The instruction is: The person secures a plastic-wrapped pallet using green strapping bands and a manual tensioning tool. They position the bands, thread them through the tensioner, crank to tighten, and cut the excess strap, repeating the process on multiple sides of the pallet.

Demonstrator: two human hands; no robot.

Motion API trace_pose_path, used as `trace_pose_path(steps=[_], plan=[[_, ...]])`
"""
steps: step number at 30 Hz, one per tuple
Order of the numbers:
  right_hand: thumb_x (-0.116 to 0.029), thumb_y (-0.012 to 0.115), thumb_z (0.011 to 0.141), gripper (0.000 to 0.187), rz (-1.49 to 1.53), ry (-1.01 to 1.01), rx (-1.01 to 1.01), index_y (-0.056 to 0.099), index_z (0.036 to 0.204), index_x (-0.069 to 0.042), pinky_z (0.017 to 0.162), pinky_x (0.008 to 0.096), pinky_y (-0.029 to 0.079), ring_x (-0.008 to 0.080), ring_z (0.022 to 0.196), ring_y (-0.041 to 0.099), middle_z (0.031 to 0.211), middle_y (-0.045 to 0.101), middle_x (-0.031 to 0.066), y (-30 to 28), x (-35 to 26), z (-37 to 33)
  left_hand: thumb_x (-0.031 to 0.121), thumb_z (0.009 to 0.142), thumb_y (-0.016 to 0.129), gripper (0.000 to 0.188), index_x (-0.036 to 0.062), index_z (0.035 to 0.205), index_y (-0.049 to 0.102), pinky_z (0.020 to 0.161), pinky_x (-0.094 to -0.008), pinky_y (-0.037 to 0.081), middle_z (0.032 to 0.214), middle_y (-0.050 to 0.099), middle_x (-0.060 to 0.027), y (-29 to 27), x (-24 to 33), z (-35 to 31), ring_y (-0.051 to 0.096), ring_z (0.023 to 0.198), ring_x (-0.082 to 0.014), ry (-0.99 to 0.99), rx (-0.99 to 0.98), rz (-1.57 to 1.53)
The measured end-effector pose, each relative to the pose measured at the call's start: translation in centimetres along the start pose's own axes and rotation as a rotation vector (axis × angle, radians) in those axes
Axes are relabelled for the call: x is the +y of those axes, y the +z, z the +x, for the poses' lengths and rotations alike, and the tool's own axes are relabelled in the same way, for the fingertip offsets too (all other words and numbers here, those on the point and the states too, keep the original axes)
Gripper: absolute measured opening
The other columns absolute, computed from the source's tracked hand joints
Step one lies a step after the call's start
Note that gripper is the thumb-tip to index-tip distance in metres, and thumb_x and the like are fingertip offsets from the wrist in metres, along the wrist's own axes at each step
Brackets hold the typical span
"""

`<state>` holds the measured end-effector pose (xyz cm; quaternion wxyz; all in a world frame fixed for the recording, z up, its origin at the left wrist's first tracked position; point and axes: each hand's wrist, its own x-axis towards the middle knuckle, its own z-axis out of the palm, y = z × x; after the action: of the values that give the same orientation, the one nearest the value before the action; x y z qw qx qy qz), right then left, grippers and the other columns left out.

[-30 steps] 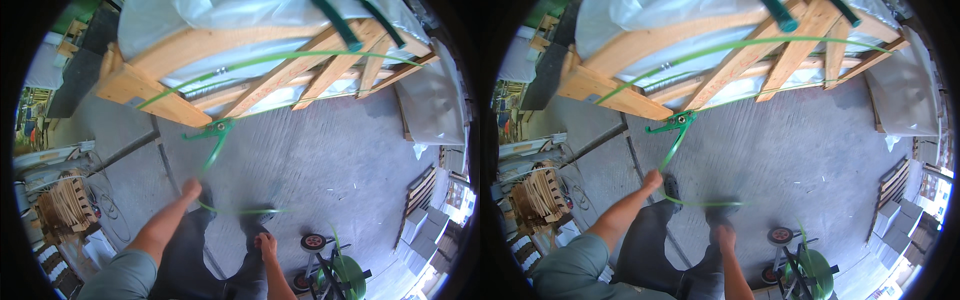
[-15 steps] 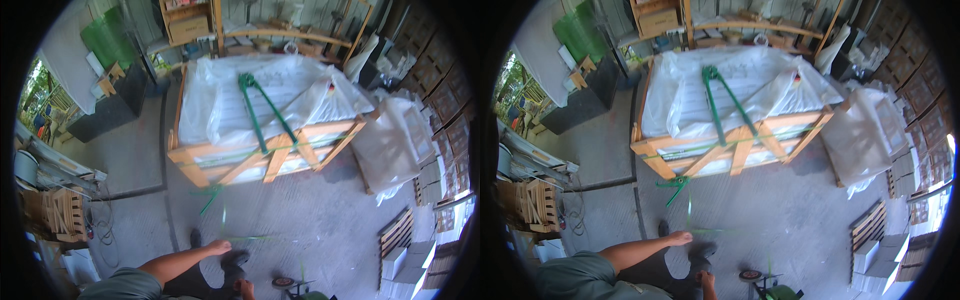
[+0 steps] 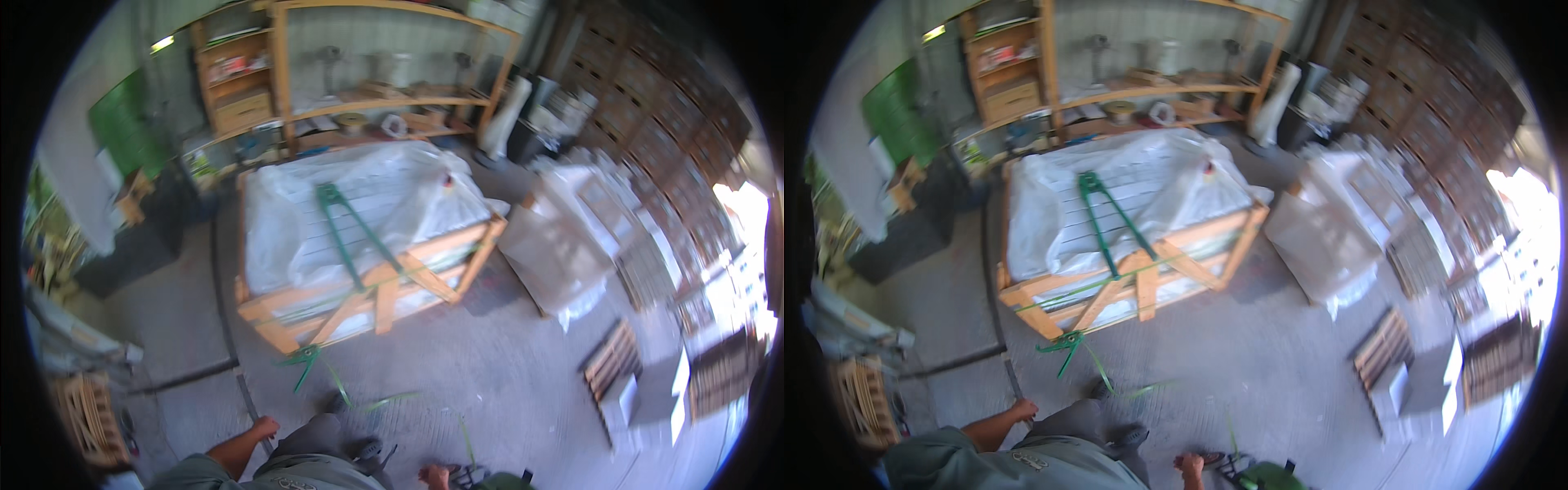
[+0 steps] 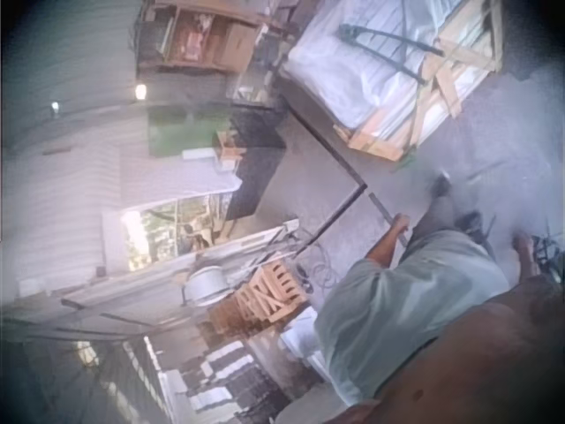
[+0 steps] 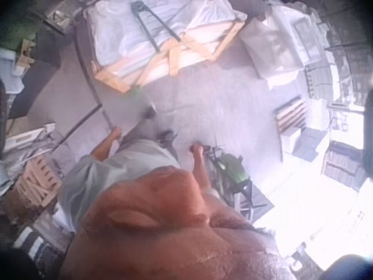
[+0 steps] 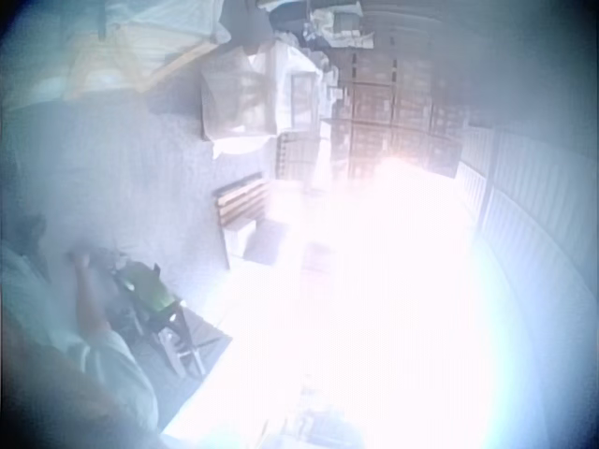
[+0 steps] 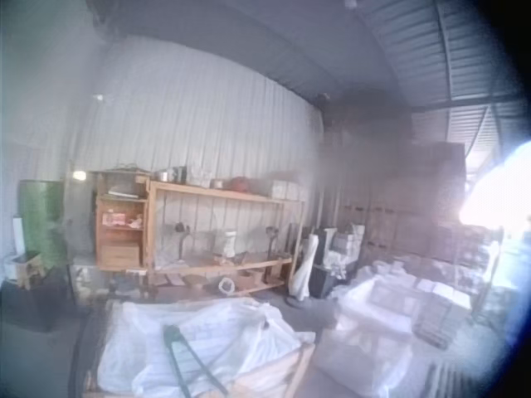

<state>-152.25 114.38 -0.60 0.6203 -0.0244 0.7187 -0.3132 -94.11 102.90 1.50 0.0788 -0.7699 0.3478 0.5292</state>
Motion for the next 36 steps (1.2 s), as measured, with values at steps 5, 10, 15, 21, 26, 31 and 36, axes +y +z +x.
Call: trace_pose_path(steps=[5,10,15,21,26,31,36], plan=[[-0.016,0.058,0.082,0.020,0.111,-0.189,0.219,0.060,0.069,0.000,0.052,0.0339,0.054,0.0212,0.056,0.063,0.066,0.062,0.0107,4.5,-2.3,-7.3,0.026,0.083,0.055,0.030,-0.0006,0.093,0.067,0.059,-0.0390,0.054,0.078,0.068,-0.0146,-4.7,6.9,4.7,0.068,0.069,-0.0231,0.197,-0.167,0.420],[-0.022,0.059,0.086,0.029,0.399,-0.070,0.374,0.059,0.101,0.004,0.058,0.0329,0.054,0.0206,0.068,0.064,0.086,0.065,0.0116,8.3,-0.9,-14.5,0.021,0.089,0.047,0.026,0.0008,0.101,0.058,0.046,-0.0335,0.050,0.077,0.063,-0.0131,-8.5,20.0,8.2,0.065,0.059,-0.0234,0.265,-0.248,0.275],[-0.020,0.060,0.086,0.029,0.479,0.044,0.560,0.059,0.103,0.004,0.056,0.0320,0.054,0.0199,0.068,0.064,0.086,0.065,0.0114,8.6,4.2,-18.2,0.020,0.089,0.046,0.024,0.0007,0.097,0.057,0.046,-0.0317,0.050,0.076,0.063,-0.0137,-9.0,31.8,9.3,0.065,0.058,-0.0228,0.400,-0.250,0.304],[-0.017,0.059,0.086,0.019,0.781,-0.106,1.101,0.061,0.089,0.002,0.051,0.0282,0.050,0.0158,0.059,0.061,0.071,0.063,0.0084,-0.9,9.5,-22.7,0.020,0.088,0.047,0.022,0.0019,0.094,0.057,0.043,-0.0304,0.050,0.076,0.063,-0.0127,-2.2,36.7,6.1,0.064,0.057,-0.0219,0.471,-0.313,0.304],[-0.018,0.060,0.089,0.018,0.371,-0.349,1.712,0.062,0.090,0.000,0.060,0.0291,0.047,0.0135,0.065,0.058,0.073,0.063,0.0066,-16.4,4.9,-28.7,0.020,0.091,0.049,0.024,0.0010,0.103,0.056,0.045,-0.0279,0.047,0.082,0.063,-0.0117,4.5,36.6,1.3,0.063,0.059,-0.0196,0.384,-0.364,0.401],[-0.023,0.062,0.086,0.022,-0.296,-0.227,1.740,0.063,0.091,-0.002,0.070,0.0392,0.049,0.0333,0.081,0.064,0.086,0.066,0.0177,-29.8,0.8,-30.4,0.021,0.092,0.050,0.025,0.0007,0.104,0.058,0.048,-0.0296,0.049,0.085,0.065,-0.0115,9.5,37.2,-3.0,0.065,0.062,-0.0194,0.427,-0.357,0.457],[-0.019,0.064,0.079,0.014,-0.561,-0.382,1.426,0.063,0.088,-0.008,0.067,0.0465,0.050,0.0370,0.076,0.063,0.080,0.064,0.0163,-38.6,1.3,-25.4,0.020,0.092,0.050,0.024,0.0004,0.104,0.057,0.049,-0.0306,0.050,0.086,0.066,-0.0120,12.1,37.8,-5.6,0.065,0.065,-0.0198,0.436,-0.327,0.369]])
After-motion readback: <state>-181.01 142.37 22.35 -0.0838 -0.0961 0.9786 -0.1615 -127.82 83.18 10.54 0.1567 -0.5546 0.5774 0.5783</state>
